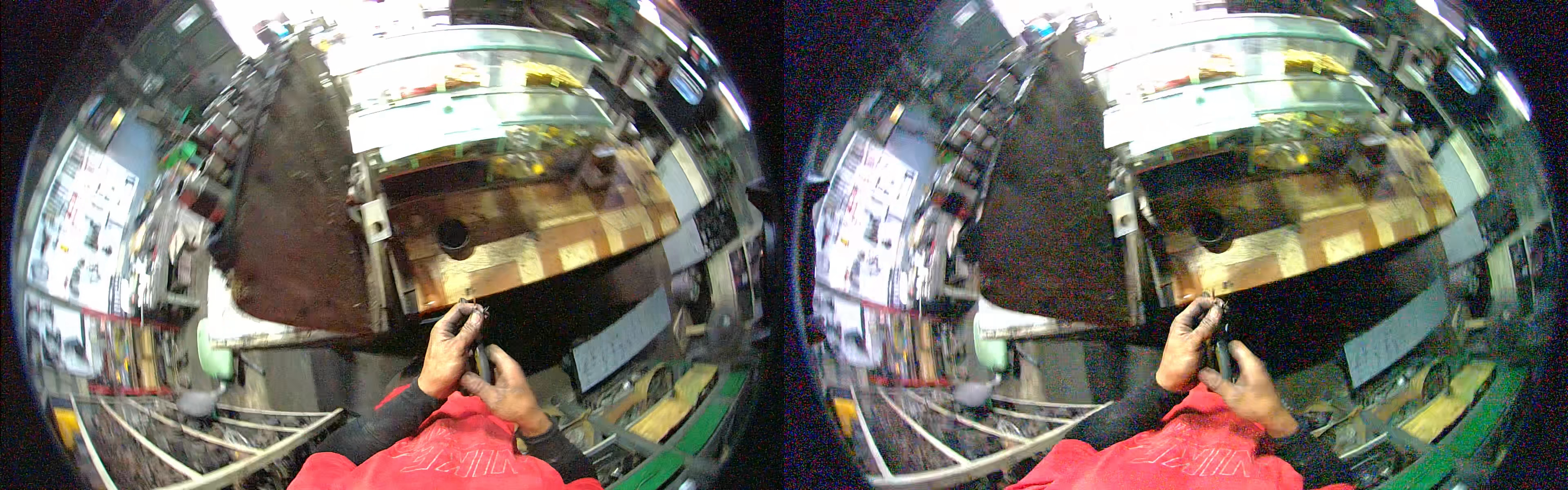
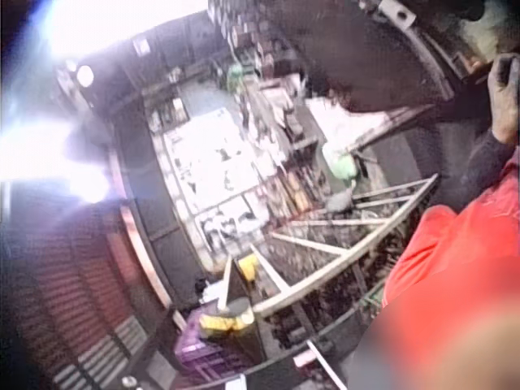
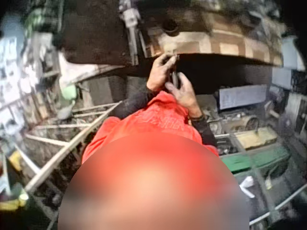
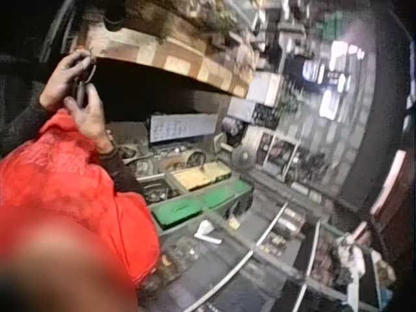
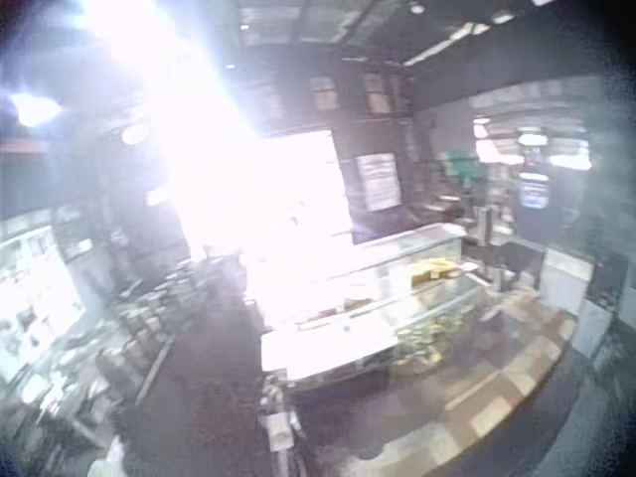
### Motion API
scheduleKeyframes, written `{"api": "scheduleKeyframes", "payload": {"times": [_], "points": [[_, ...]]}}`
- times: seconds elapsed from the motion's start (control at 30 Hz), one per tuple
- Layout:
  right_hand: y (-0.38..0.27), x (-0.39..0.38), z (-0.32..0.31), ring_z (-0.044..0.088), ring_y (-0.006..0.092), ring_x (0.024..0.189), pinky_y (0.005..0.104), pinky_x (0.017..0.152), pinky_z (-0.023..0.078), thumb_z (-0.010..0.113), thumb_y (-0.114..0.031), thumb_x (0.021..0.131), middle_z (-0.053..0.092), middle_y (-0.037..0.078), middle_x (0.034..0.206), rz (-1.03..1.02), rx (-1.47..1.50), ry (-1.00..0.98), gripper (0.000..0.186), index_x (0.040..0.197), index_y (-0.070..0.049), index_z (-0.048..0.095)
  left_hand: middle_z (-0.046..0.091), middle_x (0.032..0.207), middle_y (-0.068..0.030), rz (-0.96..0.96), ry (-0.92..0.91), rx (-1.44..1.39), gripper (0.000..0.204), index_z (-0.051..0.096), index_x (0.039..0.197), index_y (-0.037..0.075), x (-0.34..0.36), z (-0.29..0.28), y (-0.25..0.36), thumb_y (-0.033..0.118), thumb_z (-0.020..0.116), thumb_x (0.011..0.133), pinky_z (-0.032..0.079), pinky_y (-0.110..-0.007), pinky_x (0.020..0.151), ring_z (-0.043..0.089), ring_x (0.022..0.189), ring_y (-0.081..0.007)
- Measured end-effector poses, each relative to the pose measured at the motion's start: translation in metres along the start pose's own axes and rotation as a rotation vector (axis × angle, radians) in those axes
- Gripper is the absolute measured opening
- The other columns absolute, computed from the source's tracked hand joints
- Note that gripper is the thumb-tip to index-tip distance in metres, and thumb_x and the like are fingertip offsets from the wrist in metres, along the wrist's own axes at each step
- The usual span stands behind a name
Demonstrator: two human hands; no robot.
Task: The person sits on the floor and uses a red pneumatic tool to work on a mechanical part. They then walk to a workbench, pick up pliers, and retrieve small metal parts from a glass jar on a shelf. The person uses the pliers to manipulate a small metal piece and places it into a container.
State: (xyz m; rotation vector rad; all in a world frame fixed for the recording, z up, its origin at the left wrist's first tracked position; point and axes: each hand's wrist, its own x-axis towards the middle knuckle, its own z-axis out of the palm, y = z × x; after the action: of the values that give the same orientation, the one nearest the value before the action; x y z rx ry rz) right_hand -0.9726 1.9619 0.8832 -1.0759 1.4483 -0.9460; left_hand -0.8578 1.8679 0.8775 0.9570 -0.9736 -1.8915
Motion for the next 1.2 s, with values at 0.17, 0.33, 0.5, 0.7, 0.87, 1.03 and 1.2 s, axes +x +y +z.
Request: {"api": "scheduleKeyframes", "payload": {"times": [0.17,0.33,0.5,0.7,0.87,1.03,1.2], "points": [[-0.001,0.021,0.051,0.056,0.0058,0.078,0.0263,0.069,0.05,0.07,-0.011,0.097,0.059,-0.002,0.082,0.089,0.291,-0.295,0.017,0.106,-0.003,0.059,0.069,0.103,0.001,-0.057,0.061,-0.328,0.02,0.066,0.117,0.007,-0.039,-0.085,0.019,0.022,0.063,0.104,0.049,-0.022,0.073,0.06,0.086,-0.0059],[-0.013,0.048,0.087,0.053,0.015,0.073,0.0358,0.066,0.045,0.079,-0.02,0.088,0.055,0.006,0.08,-0.076,-0.464,-0.697,0.022,0.097,-0.005,0.065,0.071,0.111,0.0006,-0.065,0.175,-0.185,0.028,0.068,0.122,0.007,-0.104,-0.211,0.037,0.028,0.061,0.105,0.054,-0.026,0.078,0.066,0.099,-0.0098],[-0.038,0.046,0.216,0.052,0.0199,0.077,0.0349,0.069,0.043,0.078,-0.014,0.084,0.054,0.009,0.086,-0.18,-0.133,-0.759,0.025,0.095,0.0,0.061,0.072,0.097,-0.0012,0.079,0.238,0.269,0.026,0.071,0.111,0.001,-0.167,-0.331,0.077,0.024,0.063,0.103,0.054,-0.029,0.079,0.066,0.091,-0.0107],[-0.085,0.079,0.36,0.062,0.0353,0.084,0.0407,0.075,0.051,0.075,-0.015,0.087,0.062,0.017,0.097,-0.351,-0.393,-0.608,0.023,0.098,0.001,0.062,0.073,0.092,-0.0196,0.082,0.413,0.612,0.023,0.073,0.107,0.001,-0.217,-0.42,0.171,0.021,0.067,0.095,0.055,-0.035,0.072,0.074,0.081,-0.0269],[-0.101,0.125,0.432,0.064,0.0431,0.109,0.0435,0.092,0.053,0.073,-0.019,0.089,0.065,0.022,0.125,-0.463,-0.559,-0.668,0.03,0.111,0.0,0.067,0.074,0.085,-0.0122,0.097,0.393,0.654,0.025,0.073,0.105,-0.001,-0.234,-0.489,0.215,0.021,0.07,0.096,0.053,-0.031,0.074,0.068,0.08,-0.0129],[-0.11,0.176,0.498,0.063,0.0419,0.116,0.0429,0.096,0.051,0.073,-0.019,0.091,0.064,0.022,0.129,-0.465,-0.502,-0.841,0.032,0.116,-0.001,0.066,0.074,0.09,-0.0102,0.02,0.342,0.473,0.027,0.072,0.105,-0.004,-0.23,-0.557,0.238,0.022,0.071,0.096,0.052,-0.03,0.078,0.065,0.087,-0.012],[-0.122,0.214,0.57,0.062,0.0403,0.118,0.0408,0.098,0.05,0.071,-0.019,0.093,0.062,0.021,0.133,-0.405,-0.344,-0.971,0.031,0.117,-0.001,0.065,0.07,0.085,-0.0039,0.016,0.332,0.271,0.023,0.072,0.102,-0.004,-0.234,-0.624,0.258,0.018,0.069,0.096,0.049,-0.027,0.075,0.061,0.082,-0.0089]]}}
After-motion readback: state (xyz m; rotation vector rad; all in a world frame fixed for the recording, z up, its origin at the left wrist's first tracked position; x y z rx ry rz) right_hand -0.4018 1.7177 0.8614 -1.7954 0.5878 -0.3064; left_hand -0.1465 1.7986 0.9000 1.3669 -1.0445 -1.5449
